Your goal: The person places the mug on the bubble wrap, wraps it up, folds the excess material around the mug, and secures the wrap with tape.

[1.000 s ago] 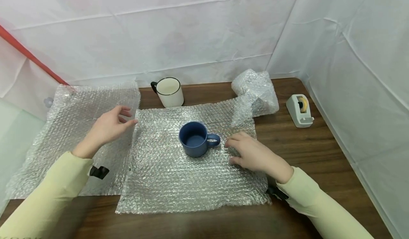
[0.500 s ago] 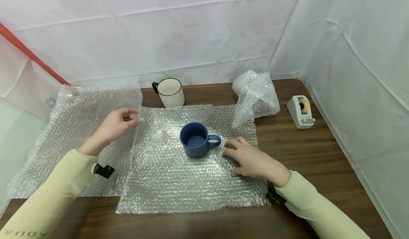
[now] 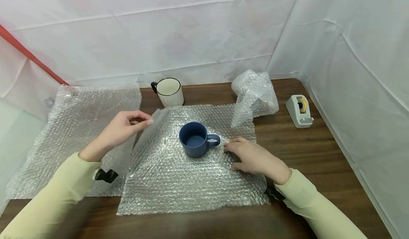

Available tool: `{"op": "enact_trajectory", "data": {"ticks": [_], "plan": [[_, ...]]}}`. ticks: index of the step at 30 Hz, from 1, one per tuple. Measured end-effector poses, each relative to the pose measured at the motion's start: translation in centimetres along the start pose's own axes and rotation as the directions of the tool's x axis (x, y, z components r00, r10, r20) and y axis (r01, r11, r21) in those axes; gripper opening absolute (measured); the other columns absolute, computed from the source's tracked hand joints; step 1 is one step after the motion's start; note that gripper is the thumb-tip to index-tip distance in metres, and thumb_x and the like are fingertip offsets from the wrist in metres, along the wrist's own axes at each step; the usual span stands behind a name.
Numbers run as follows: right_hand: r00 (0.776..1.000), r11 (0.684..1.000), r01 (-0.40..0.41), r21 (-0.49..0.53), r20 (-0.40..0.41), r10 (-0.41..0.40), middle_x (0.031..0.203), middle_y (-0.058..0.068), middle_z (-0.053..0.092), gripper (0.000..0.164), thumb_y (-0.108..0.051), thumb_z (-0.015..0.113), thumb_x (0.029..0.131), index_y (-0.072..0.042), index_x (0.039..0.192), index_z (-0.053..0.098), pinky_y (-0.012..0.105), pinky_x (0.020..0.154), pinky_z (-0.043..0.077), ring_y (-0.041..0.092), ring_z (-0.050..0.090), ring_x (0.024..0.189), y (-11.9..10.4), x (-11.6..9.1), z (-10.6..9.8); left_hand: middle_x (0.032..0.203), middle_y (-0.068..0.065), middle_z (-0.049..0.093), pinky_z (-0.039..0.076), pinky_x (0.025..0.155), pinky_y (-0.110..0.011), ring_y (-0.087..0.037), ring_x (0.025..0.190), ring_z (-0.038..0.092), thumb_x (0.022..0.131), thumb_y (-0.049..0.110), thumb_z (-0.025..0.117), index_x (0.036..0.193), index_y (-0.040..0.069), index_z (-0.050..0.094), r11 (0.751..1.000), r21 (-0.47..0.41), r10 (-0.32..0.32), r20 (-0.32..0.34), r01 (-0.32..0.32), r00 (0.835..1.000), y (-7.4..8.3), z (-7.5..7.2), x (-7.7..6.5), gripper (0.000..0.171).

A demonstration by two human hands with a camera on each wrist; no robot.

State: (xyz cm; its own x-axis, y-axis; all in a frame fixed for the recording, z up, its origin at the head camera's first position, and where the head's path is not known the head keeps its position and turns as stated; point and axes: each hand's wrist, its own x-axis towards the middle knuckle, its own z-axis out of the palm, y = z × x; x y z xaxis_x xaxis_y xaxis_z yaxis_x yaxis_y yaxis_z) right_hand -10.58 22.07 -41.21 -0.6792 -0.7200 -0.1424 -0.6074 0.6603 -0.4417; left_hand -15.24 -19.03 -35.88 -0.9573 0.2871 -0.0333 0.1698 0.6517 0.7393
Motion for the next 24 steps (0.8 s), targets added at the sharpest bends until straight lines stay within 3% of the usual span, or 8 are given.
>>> {"op": "enact_trajectory", "data": {"ticks": [3,6,11,17,24], "plan": [[1.000,0.999,-0.028,0.022,0.008,0.028,0.144,0.008,0.054,0.055,-0.021,0.082,0.083,-0.008,0.133,0.062,0.052,0.100,0.046,0.034,0.045,0.133,0.3,-0.3,0.0,0.105,-0.004,0.072,0.057,0.075,-0.033,-0.019,0.090,0.070,0.098,0.028,0.067,0.106,0.011,0.073,0.999,-0.024,0.048,0.055,-0.047,0.997,1.2,0.8,-0.2,0.020],[1.000,1.000,-0.004,0.015,0.002,0.004,0.147,0.008,0.051,0.055,-0.020,0.082,0.084,-0.008,0.133,0.062,0.053,0.103,0.043,0.034,0.043,0.135,0.5,-0.5,0.1,0.101,-0.003,0.072,0.058,0.072,-0.033,-0.020,0.084,0.071,0.098,0.023,0.066,0.105,0.010,0.073,0.994,-0.068,0.089,0.072,-0.084,0.993,2.4,1.5,-0.5,0.016],[0.999,0.999,0.038,-0.016,-0.020,-0.038,0.148,0.011,0.049,0.056,-0.020,0.082,0.083,-0.006,0.133,0.062,0.052,0.105,0.042,0.035,0.044,0.135,0.7,-0.5,0.3,0.098,0.001,0.072,0.058,0.073,-0.031,-0.016,0.084,0.069,0.098,0.020,0.066,0.103,0.011,0.072,0.976,-0.139,0.177,0.056,-0.168,0.983,4.1,2.5,-0.8,0.012],[0.999,0.999,0.038,-0.032,-0.008,-0.039,0.148,0.012,0.050,0.054,-0.018,0.082,0.083,-0.005,0.132,0.062,0.051,0.102,0.044,0.035,0.044,0.134,0.5,-0.4,0.3,0.105,0.002,0.072,0.058,0.079,-0.032,-0.011,0.092,0.068,0.097,0.014,0.067,0.101,0.011,0.072,0.937,-0.225,0.289,0.063,-0.268,0.955,5.7,3.5,-1.0,0.008],[0.999,0.998,0.037,-0.050,0.004,-0.037,0.145,0.015,0.052,0.054,-0.014,0.083,0.082,-0.003,0.131,0.062,0.049,0.098,0.048,0.035,0.046,0.131,0.0,0.0,0.1,0.104,0.005,0.072,0.057,0.071,-0.030,-0.009,0.089,0.067,0.099,0.019,0.065,0.101,0.017,0.072,0.928,-0.213,0.336,0.124,-0.306,0.934,6.8,4.1,-1.1,0.008]]}}
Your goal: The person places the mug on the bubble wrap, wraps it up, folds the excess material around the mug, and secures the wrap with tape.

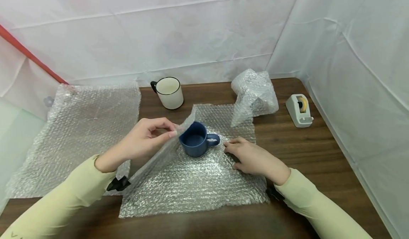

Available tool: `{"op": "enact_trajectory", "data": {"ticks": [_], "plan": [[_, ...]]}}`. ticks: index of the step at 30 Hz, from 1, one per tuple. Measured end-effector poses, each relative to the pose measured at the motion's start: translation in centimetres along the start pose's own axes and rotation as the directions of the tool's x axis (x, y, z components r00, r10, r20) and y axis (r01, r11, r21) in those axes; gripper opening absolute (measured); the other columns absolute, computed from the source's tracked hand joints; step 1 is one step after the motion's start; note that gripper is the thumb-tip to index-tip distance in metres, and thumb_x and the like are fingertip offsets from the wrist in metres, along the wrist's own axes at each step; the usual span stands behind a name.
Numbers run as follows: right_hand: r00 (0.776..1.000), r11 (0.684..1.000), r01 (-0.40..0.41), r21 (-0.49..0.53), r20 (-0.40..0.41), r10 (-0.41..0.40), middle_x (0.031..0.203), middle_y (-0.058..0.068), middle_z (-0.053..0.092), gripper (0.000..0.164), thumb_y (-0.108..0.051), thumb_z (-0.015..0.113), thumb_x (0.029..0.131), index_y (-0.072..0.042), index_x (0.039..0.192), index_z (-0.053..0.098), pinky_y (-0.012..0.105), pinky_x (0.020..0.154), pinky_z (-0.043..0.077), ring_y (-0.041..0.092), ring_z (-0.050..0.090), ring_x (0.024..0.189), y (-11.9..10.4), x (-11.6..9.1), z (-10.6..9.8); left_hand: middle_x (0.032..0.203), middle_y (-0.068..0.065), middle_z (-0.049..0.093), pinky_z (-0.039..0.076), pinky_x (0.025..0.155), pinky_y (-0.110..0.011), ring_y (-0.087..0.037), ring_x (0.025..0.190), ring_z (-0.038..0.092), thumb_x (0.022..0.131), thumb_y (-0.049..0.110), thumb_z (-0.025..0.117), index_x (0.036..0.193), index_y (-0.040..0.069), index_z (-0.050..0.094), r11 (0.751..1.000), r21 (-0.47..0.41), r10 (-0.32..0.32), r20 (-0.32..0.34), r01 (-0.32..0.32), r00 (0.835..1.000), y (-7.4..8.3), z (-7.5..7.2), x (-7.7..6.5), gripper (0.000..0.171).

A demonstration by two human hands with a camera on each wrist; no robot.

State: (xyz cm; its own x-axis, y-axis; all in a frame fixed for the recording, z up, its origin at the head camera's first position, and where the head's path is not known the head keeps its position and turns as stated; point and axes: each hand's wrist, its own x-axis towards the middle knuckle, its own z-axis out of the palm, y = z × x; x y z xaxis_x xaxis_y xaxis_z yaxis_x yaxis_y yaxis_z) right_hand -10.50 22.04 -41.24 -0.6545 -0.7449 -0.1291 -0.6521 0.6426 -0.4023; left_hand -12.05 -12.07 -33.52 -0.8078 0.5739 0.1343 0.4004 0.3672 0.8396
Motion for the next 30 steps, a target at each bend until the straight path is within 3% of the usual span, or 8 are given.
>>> {"op": "enact_trajectory", "data": {"ticks": [5,11,15,19,23,25,30], "plan": [[1.000,1.000,-0.009,-0.015,0.006,0.009,0.133,0.014,0.060,0.065,-0.013,0.084,0.080,0.001,0.136,0.056,0.048,0.094,0.051,0.037,0.049,0.126,-0.2,0.4,-0.3,0.105,0.009,0.071,0.056,0.070,-0.027,-0.006,0.090,0.064,0.099,0.020,0.065,0.104,0.019,0.072,0.991,0.105,0.078,0.068,-0.085,0.995,-0.6,0.8,0.4,0.008],[0.999,0.998,-0.028,-0.049,0.031,0.029,0.127,0.018,0.062,0.070,-0.014,0.085,0.079,0.004,0.139,0.053,0.047,0.090,0.053,0.038,0.051,0.122,-0.6,0.4,-0.5,0.106,0.011,0.068,0.054,0.069,-0.030,-0.003,0.085,0.057,0.100,0.027,0.063,0.115,0.015,0.071,0.945,0.252,0.173,0.150,-0.207,0.973,-1.1,1.2,0.7,0.021],[0.999,0.998,-0.034,-0.057,0.041,0.036,0.123,0.018,0.063,0.067,-0.014,0.084,0.080,0.005,0.136,0.054,0.047,0.089,0.053,0.038,0.053,0.121,-0.8,0.7,-0.7,0.124,0.005,0.065,0.051,0.089,-0.034,-0.008,0.108,0.058,0.100,0.023,0.063,0.115,0.014,0.070,0.913,0.297,0.225,0.205,-0.280,0.953,-1.3,0.5,0.6,0.018],[0.998,0.998,-0.029,-0.052,0.051,0.031,0.124,0.020,0.060,0.064,-0.014,0.084,0.081,0.004,0.135,0.055,0.046,0.087,0.054,0.037,0.056,0.118,-0.7,1.0,-0.9,0.142,0.001,0.055,0.036,0.111,-0.037,-0.015,0.134,0.044,0.100,0.024,0.063,0.121,0.014,0.069,0.860,0.393,0.218,0.294,-0.326,0.930,-1.7,-0.3,0.3,0.024],[0.996,1.000,-0.019,0.002,0.083,0.019,0.127,0.015,0.060,0.067,-0.015,0.080,0.085,0.004,0.141,0.049,0.046,0.089,0.052,0.036,0.052,0.123,-0.3,0.8,-1.0,0.152,-0.001,0.046,0.030,0.115,-0.040,-0.018,0.143,0.035,0.104,0.031,0.054,0.134,0.013,0.063,0.812,0.464,0.166,0.397,-0.354,0.903,-1.9,-0.6,0.3,0.037],[0.996,0.999,-0.002,0.042,0.084,-0.002,0.134,0.013,0.058,0.061,-0.014,0.077,0.088,0.001,0.141,0.051,0.047,0.093,0.051,0.035,0.048,0.128,0.2,0.5,-0.9,0.154,0.000,0.043,0.029,0.116,-0.042,-0.018,0.144,0.032,0.106,0.033,0.049,0.139,0.014,0.060,0.788,0.501,0.145,0.414,-0.359,0.898,-1.9,-0.7,0.3,0.040],[0.995,0.993,0.098,0.072,0.003,-0.098,0.147,0.015,0.049,0.041,0.005,0.066,0.090,-0.008,0.128,0.063,0.051,0.103,0.044,0.035,0.045,0.134,1.6,-1.3,-0.4,0.157,0.002,0.039,0.029,0.115,-0.049,-0.022,0.147,0.027,0.107,0.034,0.045,0.145,0.018,0.054,0.692,0.596,0.167,0.418,-0.409,0.893,-2.5,-0.3,0.2,0.042]]}}
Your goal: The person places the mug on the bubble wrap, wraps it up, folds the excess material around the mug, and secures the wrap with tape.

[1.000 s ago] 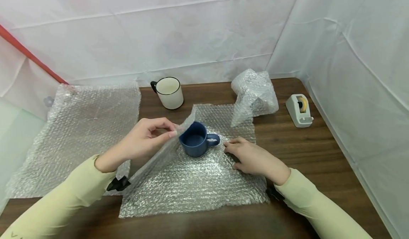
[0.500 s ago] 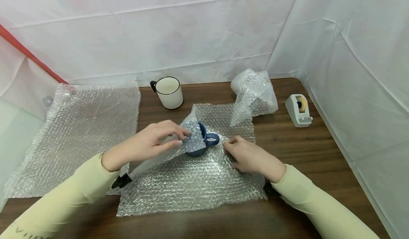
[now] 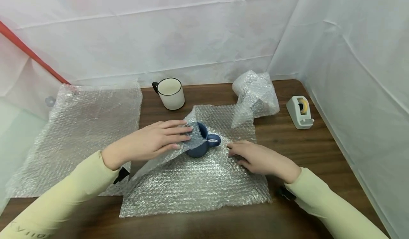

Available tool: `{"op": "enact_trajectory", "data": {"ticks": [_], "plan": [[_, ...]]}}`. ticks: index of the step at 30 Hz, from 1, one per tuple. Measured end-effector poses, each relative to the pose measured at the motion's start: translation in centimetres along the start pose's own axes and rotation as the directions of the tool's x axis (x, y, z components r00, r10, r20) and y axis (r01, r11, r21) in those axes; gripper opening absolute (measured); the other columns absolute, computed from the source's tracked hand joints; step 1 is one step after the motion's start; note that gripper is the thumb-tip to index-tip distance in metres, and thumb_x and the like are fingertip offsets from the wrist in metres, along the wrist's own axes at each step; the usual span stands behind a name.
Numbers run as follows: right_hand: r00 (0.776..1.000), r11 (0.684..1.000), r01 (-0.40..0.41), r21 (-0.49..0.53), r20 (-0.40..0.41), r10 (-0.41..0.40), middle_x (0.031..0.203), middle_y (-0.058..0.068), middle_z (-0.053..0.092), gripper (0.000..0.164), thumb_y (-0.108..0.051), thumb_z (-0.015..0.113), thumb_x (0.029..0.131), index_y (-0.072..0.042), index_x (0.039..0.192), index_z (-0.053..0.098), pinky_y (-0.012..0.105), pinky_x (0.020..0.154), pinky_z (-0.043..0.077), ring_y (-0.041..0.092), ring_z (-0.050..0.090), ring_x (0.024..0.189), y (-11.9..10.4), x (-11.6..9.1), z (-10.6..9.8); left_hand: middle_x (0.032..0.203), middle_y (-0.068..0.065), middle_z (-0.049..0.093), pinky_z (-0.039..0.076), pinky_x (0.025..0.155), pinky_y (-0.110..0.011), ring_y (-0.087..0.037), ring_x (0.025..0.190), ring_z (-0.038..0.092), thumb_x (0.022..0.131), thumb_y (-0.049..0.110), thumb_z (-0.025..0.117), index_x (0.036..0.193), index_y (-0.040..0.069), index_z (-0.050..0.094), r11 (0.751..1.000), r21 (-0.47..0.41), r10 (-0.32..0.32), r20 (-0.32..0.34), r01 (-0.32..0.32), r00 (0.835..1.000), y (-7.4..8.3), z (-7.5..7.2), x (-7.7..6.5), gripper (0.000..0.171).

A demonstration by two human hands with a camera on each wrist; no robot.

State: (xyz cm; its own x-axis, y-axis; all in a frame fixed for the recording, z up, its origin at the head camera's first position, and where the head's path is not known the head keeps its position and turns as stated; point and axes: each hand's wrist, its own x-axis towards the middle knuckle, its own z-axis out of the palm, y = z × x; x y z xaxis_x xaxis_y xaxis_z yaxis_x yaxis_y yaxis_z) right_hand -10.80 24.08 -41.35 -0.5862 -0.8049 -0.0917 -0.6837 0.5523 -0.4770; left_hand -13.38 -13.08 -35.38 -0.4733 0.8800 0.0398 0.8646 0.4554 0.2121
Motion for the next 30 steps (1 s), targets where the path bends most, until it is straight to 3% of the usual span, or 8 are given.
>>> {"op": "enact_trajectory", "data": {"ticks": [6,12,15,18,20,25,30], "plan": [[0.999,0.997,0.027,-0.079,-0.042,-0.031,0.148,0.018,0.048,0.070,0.026,0.054,0.073,-0.012,0.130,0.064,0.055,0.100,0.045,0.041,0.042,0.134,0.0,-3.7,0.3,0.158,-0.003,0.036,0.032,0.112,-0.052,-0.031,0.147,0.024,0.107,0.036,0.043,0.147,0.017,0.052,0.997,0.076,0.010,-0.055,-0.006,0.998,0.2,1.6,0.1,0.045],[0.997,0.996,-0.041,-0.084,0.054,0.045,0.159,0.019,0.029,0.086,0.013,0.077,0.067,-0.013,0.146,0.052,0.042,0.088,0.053,0.045,0.026,0.141,-0.5,-5.7,0.7,0.157,0.000,0.039,0.038,0.108,-0.052,-0.030,0.144,0.031,0.108,0.038,0.040,0.143,0.018,0.056,0.995,0.087,-0.038,-0.094,0.047,0.995,0.7,2.1,0.5,0.044],[0.999,0.996,-0.039,-0.081,0.022,0.041,0.156,0.018,0.035,0.073,0.001,0.081,0.074,-0.016,0.141,0.058,0.045,0.090,0.052,0.042,0.033,0.139,-0.6,-5.7,0.6,0.156,0.000,0.041,0.038,0.108,-0.049,-0.030,0.142,0.034,0.108,0.037,0.042,0.141,0.017,0.058,0.994,0.093,-0.045,-0.100,0.054,0.994,0.8,2.2,0.7,0.042],[0.992,0.993,0.030,-0.113,-0.118,-0.043,0.142,0.012,0.054,0.039,-0.008,0.076,0.085,-0.017,0.122,0.070,0.048,0.091,0.051,0.035,0.049,0.128,-0.6,-5.4,0.3,0.154,-0.001,0.043,0.037,0.110,-0.048,-0.030,0.141,0.035,0.107,0.035,0.044,0.138,0.016,0.061,0.994,0.093,-0.048,-0.107,0.059,0.993,0.9,2.2,0.9,0.040],[0.966,0.985,0.089,-0.145,-0.229,-0.121,0.130,0.008,0.063,0.016,-0.019,0.066,0.097,-0.017,0.111,0.073,0.042,0.093,0.050,0.030,0.056,0.119,-0.6,-4.9,-0.1,0.153,-0.001,0.045,0.035,0.111,-0.047,-0.030,0.142,0.035,0.107,0.034,0.045,0.137,0.015,0.062,0.994,0.093,-0.047,-0.113,0.058,0.992,0.9,2.2,1.0,0.040],[0.879,0.971,0.142,-0.194,-0.426,-0.214,0.115,0.001,0.066,0.043,-0.039,0.036,0.108,-0.014,0.104,0.070,0.027,0.093,0.044,0.019,0.060,0.108,-1.2,-3.0,-1.3,0.148,-0.005,0.050,0.027,0.116,-0.045,-0.031,0.143,0.033,0.106,0.032,0.047,0.135,0.011,0.063,0.994,0.092,-0.046,-0.132,0.058,0.990,1.0,2.2,1.2,0.039],[0.806,0.976,0.109,-0.189,-0.558,-0.198,0.104,0.000,0.066,0.040,-0.038,0.040,0.107,-0.009,0.106,0.067,0.033,0.079,0.050,0.016,0.062,0.097,-2.3,-0.7,-2.0,0.144,-0.006,0.055,0.019,0.119,-0.041,-0.032,0.144,0.031,0.106,0.034,0.047,0.137,0.008,0.061,0.995,0.080,-0.045,-0.136,0.056,0.990,1.0,2.4,1.5,0.042]]}}
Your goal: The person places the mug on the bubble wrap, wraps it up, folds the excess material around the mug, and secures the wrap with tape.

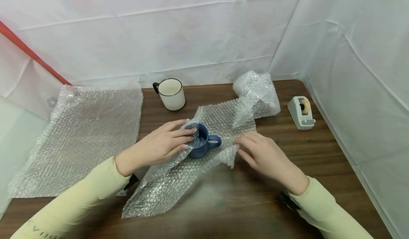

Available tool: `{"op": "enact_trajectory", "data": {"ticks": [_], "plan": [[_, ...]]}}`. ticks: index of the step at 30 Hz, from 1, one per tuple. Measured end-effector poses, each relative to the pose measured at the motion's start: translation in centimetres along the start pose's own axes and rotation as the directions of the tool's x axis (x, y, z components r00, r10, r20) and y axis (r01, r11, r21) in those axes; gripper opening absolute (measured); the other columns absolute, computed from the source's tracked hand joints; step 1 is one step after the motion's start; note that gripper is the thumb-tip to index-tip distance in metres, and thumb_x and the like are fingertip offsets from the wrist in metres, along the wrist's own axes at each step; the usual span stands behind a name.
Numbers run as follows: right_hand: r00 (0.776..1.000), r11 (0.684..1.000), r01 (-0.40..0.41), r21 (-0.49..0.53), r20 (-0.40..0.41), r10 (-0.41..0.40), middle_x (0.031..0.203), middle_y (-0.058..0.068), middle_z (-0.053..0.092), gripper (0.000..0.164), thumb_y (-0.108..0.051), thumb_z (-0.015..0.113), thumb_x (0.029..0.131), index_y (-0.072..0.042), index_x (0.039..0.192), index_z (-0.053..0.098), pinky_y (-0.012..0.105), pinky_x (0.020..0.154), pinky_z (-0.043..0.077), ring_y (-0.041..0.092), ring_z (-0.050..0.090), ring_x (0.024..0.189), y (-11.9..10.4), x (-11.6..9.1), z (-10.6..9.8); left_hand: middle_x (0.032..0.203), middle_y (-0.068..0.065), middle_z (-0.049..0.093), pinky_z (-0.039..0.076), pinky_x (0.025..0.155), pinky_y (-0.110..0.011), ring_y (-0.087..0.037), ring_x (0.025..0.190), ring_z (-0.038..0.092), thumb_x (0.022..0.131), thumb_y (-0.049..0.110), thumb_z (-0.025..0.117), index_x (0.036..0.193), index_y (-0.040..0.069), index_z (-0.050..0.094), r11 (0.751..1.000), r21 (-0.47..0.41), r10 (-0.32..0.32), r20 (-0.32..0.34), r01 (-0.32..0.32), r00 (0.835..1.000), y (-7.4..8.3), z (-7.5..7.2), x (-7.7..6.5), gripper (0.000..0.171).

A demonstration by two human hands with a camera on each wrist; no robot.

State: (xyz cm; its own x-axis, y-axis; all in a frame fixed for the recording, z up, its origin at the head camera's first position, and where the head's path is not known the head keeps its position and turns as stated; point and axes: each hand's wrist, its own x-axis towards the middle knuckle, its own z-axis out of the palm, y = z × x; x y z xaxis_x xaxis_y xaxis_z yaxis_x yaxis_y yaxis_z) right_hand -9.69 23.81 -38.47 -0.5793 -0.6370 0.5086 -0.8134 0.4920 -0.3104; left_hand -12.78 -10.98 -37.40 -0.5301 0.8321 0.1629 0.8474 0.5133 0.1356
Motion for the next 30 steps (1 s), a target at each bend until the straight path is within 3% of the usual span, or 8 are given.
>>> {"op": "enact_trajectory", "data": {"ticks": [7,12,15,17,20,24,27,30], "plan": [[0.991,0.996,-0.022,0.092,-0.131,0.034,0.096,0.003,0.066,0.036,-0.034,0.046,0.106,-0.004,0.109,0.066,0.030,0.078,0.046,0.017,0.060,0.088,-0.1,3.1,2.1,0.138,-0.007,0.060,0.017,0.120,-0.039,-0.033,0.145,0.031,0.105,0.030,0.050,0.130,0.007,0.065,0.999,-0.048,0.018,-0.012,-0.019,1.000,-0.1,0.3,0.2,0.037],[0.985,0.986,-0.058,0.156,-0.150,0.082,0.100,0.005,0.067,0.025,-0.024,0.059,0.101,-0.003,0.113,0.065,0.033,0.079,0.047,0.018,0.060,0.089,0.1,4.9,3.4,0.147,-0.006,0.051,0.019,0.120,-0.039,-0.030,0.146,0.029,0.103,0.025,0.056,0.132,0.006,0.061,0.983,-0.181,-0.043,-0.030,0.037,0.999,-0.1,0.5,0.2,0.035],[0.982,0.982,-0.077,0.175,-0.157,0.105,0.107,0.009,0.067,0.026,-0.013,0.070,0.093,-0.001,0.116,0.064,0.039,0.083,0.050,0.022,0.062,0.094,0.0,5.7,4.1,0.151,-0.010,0.043,0.021,0.119,-0.038,-0.029,0.145,0.030,0.098,0.024,0.065,0.131,0.003,0.053,0.956,-0.285,-0.109,-0.108,0.074,0.988,-0.1,0.7,0.1,0.041],[0.979,0.979,-0.097,0.177,-0.159,0.126,0.105,0.011,0.068,0.032,-0.009,0.075,0.088,0.000,0.116,0.064,0.041,0.081,0.050,0.022,0.063,0.092,-0.1,6.1,4.4,0.152,-0.012,0.039,0.025,0.118,-0.040,-0.029,0.143,0.030,0.092,0.025,0.073,0.133,0.002,0.046,0.940,-0.332,-0.151,-0.183,0.083,0.971,-0.1,0.7,0.1,0.053],[0.974,0.973,-0.151,0.172,-0.143,0.177,0.095,0.009,0.066,0.037,-0.010,0.078,0.086,0.000,0.118,0.062,0.038,0.072,0.050,0.019,0.060,0.080,-0.1,6.7,4.9,0.153,-0.013,0.035,0.032,0.113,-0.042,-0.031,0.138,0.033,0.085,0.021,0.080,0.138,0.002,0.038,0.941,-0.331,-0.166,-0.284,0.066,0.944,-0.2,0.6,0.0,0.070],[0.963,0.958,-0.237,0.163,-0.087,0.254,0.084,0.002,0.060,0.044,-0.015,0.079,0.087,-0.001,0.123,0.059,0.034,0.064,0.046,0.015,0.055,0.070,-0.2,7.4,5.3,0.153,-0.014,0.033,0.036,0.107,-0.046,-0.035,0.133,0.034,0.081,0.020,0.082,0.138,0.006,0.042,0.968,-0.249,-0.102,-0.348,0.013,0.932,-0.3,0.5,0.0,0.071],[0.956,0.949,-0.281,0.145,-0.049,0.290,0.084,0.002,0.059,0.048,-0.020,0.080,0.087,-0.001,0.126,0.058,0.034,0.065,0.046,0.016,0.055,0.072,-0.2,7.9,5.6,0.149,-0.015,0.039,0.035,0.108,-0.048,-0.038,0.132,0.036,0.083,0.021,0.081,0.129,0.011,0.058,0.990,-0.129,0.006,-0.363,-0.057,0.932,-0.3,0.3,0.0,0.053],[0.947,0.942,-0.312,0.121,-0.037,0.318,0.088,0.004,0.060,0.049,-0.022,0.081,0.085,-0.003,0.125,0.059,0.036,0.067,0.046,0.019,0.055,0.078,-0.3,8.1,5.8,0.142,-0.013,0.050,0.034,0.111,-0.046,-0.037,0.131,0.042,0.086,0.017,0.078,0.117,0.016,0.071,0.988,-0.009,0.140,-0.355,-0.154,0.924,-0.3,0.2,0.2,0.031]]}}
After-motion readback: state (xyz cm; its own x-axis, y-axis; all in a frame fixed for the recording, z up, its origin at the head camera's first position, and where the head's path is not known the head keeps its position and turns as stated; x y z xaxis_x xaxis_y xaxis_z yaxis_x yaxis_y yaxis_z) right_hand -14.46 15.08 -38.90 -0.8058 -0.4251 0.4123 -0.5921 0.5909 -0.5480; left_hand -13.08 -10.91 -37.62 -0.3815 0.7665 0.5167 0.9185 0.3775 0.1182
